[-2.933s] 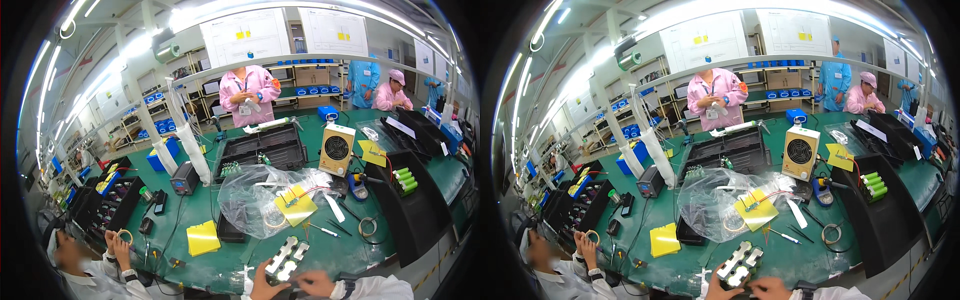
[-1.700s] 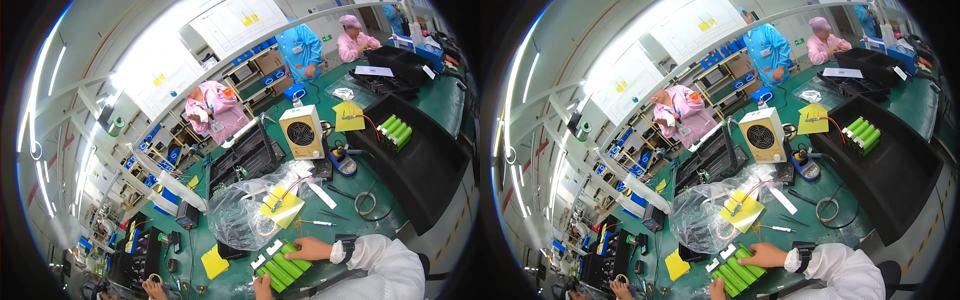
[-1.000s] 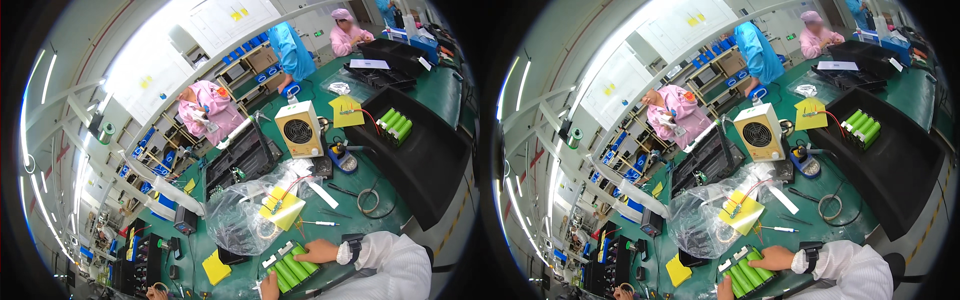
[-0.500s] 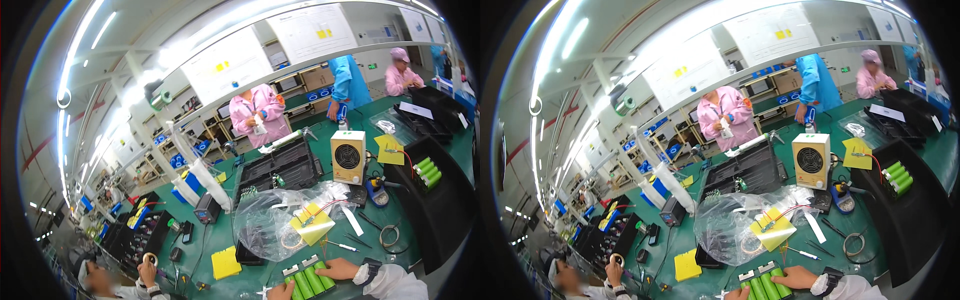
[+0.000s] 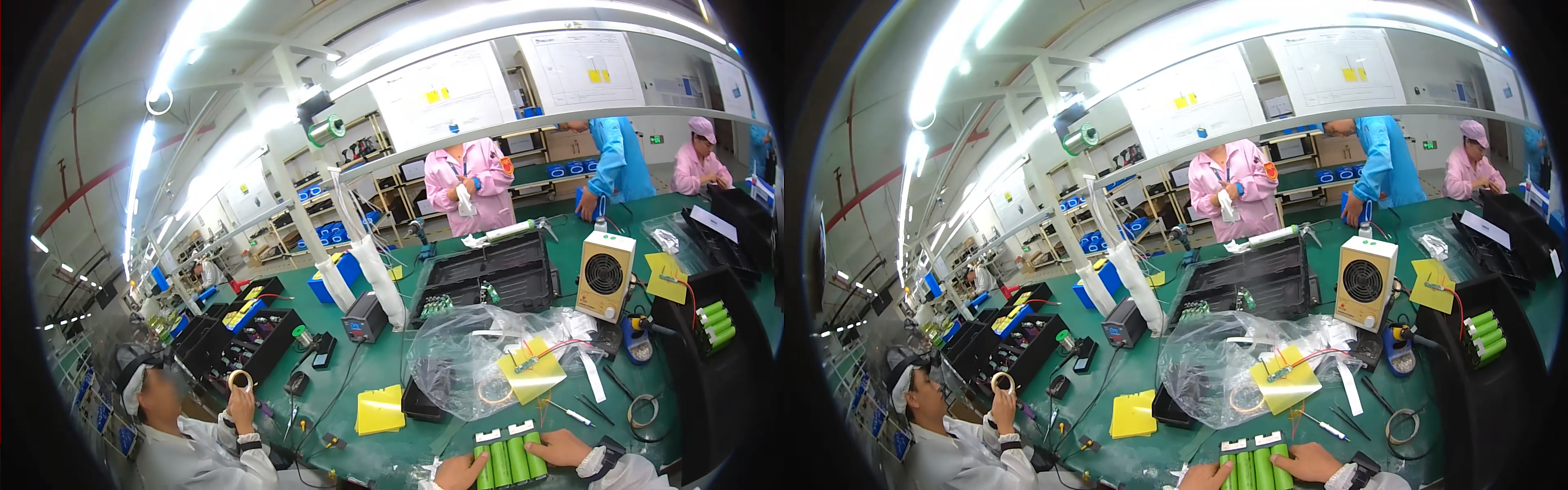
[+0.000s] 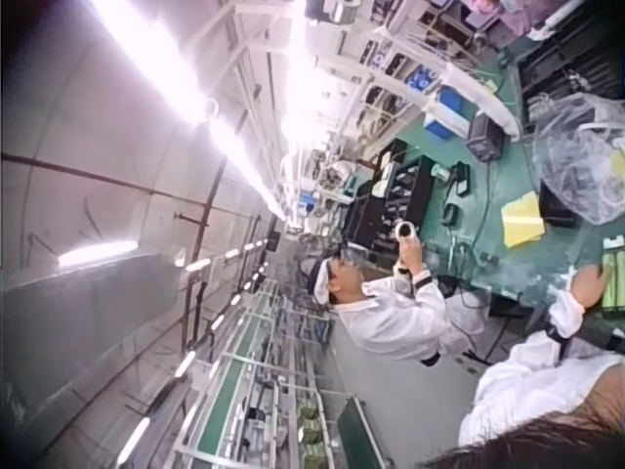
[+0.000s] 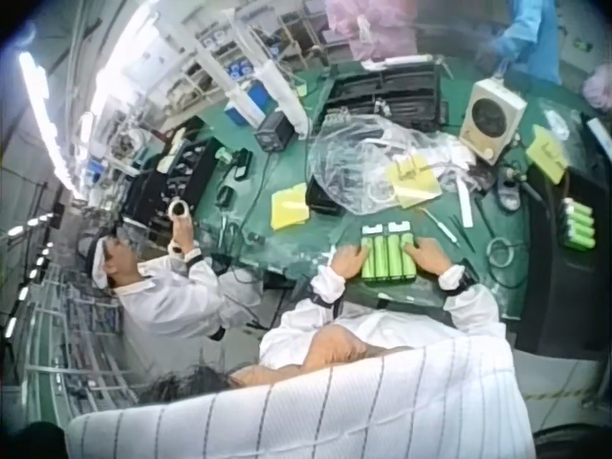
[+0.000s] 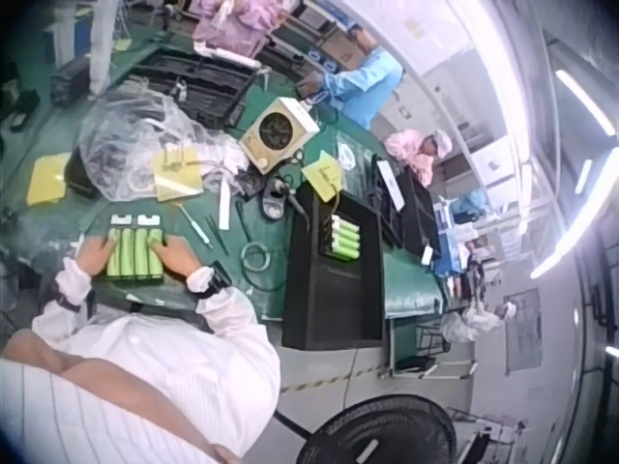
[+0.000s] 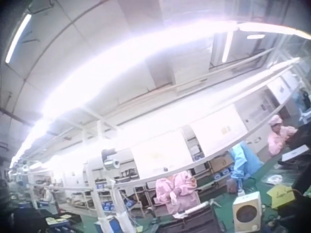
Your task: Soldering connectors and wires onto battery packs at an industrial workbench.
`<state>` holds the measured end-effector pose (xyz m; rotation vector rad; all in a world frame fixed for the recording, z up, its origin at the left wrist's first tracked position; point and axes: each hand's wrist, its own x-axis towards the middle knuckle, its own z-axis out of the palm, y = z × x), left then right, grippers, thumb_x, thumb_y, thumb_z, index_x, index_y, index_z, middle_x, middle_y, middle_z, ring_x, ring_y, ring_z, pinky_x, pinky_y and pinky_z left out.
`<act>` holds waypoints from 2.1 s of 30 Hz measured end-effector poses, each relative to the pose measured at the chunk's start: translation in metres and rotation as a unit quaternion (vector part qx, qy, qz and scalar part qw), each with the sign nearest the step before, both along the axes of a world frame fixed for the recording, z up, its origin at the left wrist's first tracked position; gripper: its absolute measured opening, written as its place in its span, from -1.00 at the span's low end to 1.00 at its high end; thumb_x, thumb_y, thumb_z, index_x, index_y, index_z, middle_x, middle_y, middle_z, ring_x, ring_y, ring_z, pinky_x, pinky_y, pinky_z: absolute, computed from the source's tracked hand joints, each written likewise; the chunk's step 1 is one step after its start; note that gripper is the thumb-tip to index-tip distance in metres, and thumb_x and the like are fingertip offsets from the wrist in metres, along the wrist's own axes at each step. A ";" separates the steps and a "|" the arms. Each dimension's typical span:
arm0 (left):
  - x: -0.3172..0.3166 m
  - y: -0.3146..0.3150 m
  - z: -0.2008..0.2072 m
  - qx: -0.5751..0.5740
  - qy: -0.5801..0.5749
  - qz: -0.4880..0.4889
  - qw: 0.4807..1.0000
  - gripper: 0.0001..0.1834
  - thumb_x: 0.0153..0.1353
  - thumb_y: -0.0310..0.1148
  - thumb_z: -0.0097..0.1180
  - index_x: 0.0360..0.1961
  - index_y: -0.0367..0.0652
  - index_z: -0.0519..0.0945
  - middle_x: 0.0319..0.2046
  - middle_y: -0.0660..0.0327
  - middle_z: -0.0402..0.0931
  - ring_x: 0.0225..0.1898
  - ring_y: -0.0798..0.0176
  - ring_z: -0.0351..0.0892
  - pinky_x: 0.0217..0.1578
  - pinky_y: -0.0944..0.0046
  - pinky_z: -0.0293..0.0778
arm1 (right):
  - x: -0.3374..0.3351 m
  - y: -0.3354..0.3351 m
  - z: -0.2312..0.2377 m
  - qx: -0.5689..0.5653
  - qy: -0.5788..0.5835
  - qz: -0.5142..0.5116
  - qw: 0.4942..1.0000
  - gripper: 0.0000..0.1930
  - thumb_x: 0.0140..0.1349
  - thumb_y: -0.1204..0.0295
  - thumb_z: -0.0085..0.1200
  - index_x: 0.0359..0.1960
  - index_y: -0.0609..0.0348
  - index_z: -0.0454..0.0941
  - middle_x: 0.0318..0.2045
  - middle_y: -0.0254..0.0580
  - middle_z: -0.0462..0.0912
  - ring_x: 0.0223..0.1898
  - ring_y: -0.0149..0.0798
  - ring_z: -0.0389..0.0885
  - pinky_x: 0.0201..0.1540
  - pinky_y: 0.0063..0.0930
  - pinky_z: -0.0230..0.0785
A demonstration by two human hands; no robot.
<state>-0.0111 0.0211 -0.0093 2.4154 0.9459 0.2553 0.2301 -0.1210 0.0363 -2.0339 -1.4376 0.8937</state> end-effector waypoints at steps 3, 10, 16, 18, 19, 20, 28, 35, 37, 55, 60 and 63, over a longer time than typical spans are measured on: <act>0.003 -0.006 0.006 -0.028 -0.025 0.034 0.999 -0.44 0.36 0.03 -0.13 -0.22 -0.33 0.63 -0.30 -0.30 0.57 -0.25 -0.39 0.56 -0.24 -0.19 0.44 | 0.003 -0.001 0.006 -0.014 -0.064 -0.003 0.998 -0.41 0.29 -0.12 -0.04 -0.30 0.26 0.68 -0.51 0.01 0.68 -0.44 -0.05 0.69 -0.27 -0.25 0.48; -0.035 -0.003 0.035 -0.177 -0.194 0.140 0.955 -0.65 0.32 -0.18 0.01 -0.31 -0.30 0.62 -0.38 -0.18 0.59 -0.30 -0.22 0.58 -0.30 -0.05 0.46 | 0.017 -0.012 0.007 0.206 0.140 -0.164 0.954 -0.50 0.34 0.22 0.04 -0.70 0.33 0.50 -0.73 -0.24 0.50 -0.65 -0.44 0.41 -0.52 -0.45 0.24; -0.098 0.120 0.081 0.127 -0.196 0.236 0.943 -0.76 0.26 -0.17 0.16 -0.28 -0.12 0.67 -0.51 0.08 0.63 -0.44 0.02 0.66 -0.40 0.11 0.51 | 0.034 -0.001 -0.016 0.293 0.128 -0.295 0.900 -0.58 0.33 0.34 0.08 -0.70 0.29 0.43 -0.77 -0.40 0.38 -0.67 -0.52 0.33 -0.58 -0.44 0.16; -0.089 0.174 0.080 0.171 -0.193 0.194 0.947 -0.77 0.24 -0.23 0.15 -0.21 -0.14 0.67 -0.39 0.05 0.67 -0.33 -0.04 0.66 -0.31 0.09 0.53 | 0.035 0.001 -0.013 0.273 0.164 -0.316 0.894 -0.61 0.33 0.35 0.09 -0.67 0.29 0.43 -0.77 -0.42 0.37 -0.67 -0.53 0.34 -0.59 -0.43 0.16; -0.082 0.198 0.075 0.184 -0.203 0.162 0.948 -0.78 0.24 -0.27 0.15 -0.20 -0.17 0.67 -0.35 0.03 0.67 -0.30 -0.05 0.65 -0.28 0.08 0.53 | 0.035 0.000 -0.010 0.274 0.183 -0.336 0.882 -0.65 0.28 0.36 0.15 -0.65 0.26 0.44 -0.76 -0.40 0.38 -0.67 -0.48 0.37 -0.58 -0.41 0.19; -0.073 0.221 0.069 0.150 -0.137 0.166 0.965 -0.78 0.23 -0.31 0.13 -0.14 -0.12 0.67 -0.32 0.04 0.67 -0.24 -0.04 0.65 -0.21 0.06 0.53 | 0.034 -0.001 -0.006 0.278 0.199 -0.355 0.870 -0.69 0.23 0.38 0.22 -0.63 0.23 0.46 -0.74 -0.37 0.39 -0.67 -0.43 0.40 -0.56 -0.38 0.21; -0.020 0.308 0.032 0.201 0.045 -0.143 0.968 -0.67 0.05 -0.49 0.04 -0.14 -0.02 0.67 0.00 0.10 0.57 0.00 -0.09 0.55 0.02 0.00 0.50 | 0.014 -0.063 -0.026 0.290 -0.015 -0.370 0.883 -0.68 0.36 0.32 0.04 -0.55 0.23 0.47 -0.71 -0.34 0.38 -0.64 -0.40 0.29 -0.56 -0.43 0.16; -0.010 0.307 0.044 0.151 0.121 -0.228 0.954 -0.68 -0.04 -0.39 0.14 -0.19 -0.16 0.64 -0.19 0.02 0.58 -0.06 -0.16 0.55 -0.04 -0.07 0.48 | -0.002 -0.105 -0.052 0.130 0.036 -0.493 0.860 -0.61 0.37 0.24 0.02 -0.54 0.28 0.49 -0.68 -0.16 0.43 -0.63 -0.33 0.35 -0.55 -0.31 0.19; -0.010 0.304 0.040 0.159 0.114 -0.224 0.955 -0.69 -0.05 -0.39 0.16 -0.21 -0.17 0.63 -0.19 0.03 0.58 -0.06 -0.16 0.55 -0.04 -0.08 0.48 | -0.009 -0.104 -0.054 0.151 -0.025 -0.466 0.872 -0.59 0.35 0.21 0.03 -0.54 0.32 0.47 -0.67 -0.10 0.45 -0.62 -0.28 0.38 -0.54 -0.26 0.20; -0.059 0.305 0.105 0.130 -0.234 -0.003 0.963 -0.88 0.33 -0.47 0.02 -0.13 -0.22 0.44 -0.43 0.02 0.59 -0.35 -0.06 0.60 -0.33 0.06 0.45 | -0.010 -0.095 -0.071 0.249 -0.176 -0.414 0.858 -0.64 0.30 0.28 0.12 -0.52 0.37 0.47 -0.69 -0.01 0.41 -0.62 -0.22 0.32 -0.49 -0.17 0.21; -0.053 0.237 0.142 -0.016 -0.383 -0.058 0.922 -0.89 0.34 -0.53 0.00 -0.13 -0.27 0.45 -0.44 0.22 0.57 -0.37 0.40 0.54 -0.32 0.33 0.46 | -0.005 -0.093 -0.033 0.250 -0.009 -0.487 0.837 -0.63 0.31 0.31 0.13 -0.61 0.27 0.41 -0.71 -0.27 0.38 -0.67 -0.42 0.27 -0.58 -0.38 0.17; -0.042 0.181 0.156 -0.090 -0.434 -0.108 0.890 -0.90 0.33 -0.55 0.00 -0.15 -0.27 0.45 -0.44 0.22 0.56 -0.38 0.39 0.52 -0.31 0.37 0.44 | -0.020 -0.084 0.027 0.307 -0.068 -0.428 0.847 -0.68 0.38 0.35 0.06 -0.56 0.22 0.44 -0.70 -0.39 0.35 -0.65 -0.51 0.27 -0.58 -0.47 0.12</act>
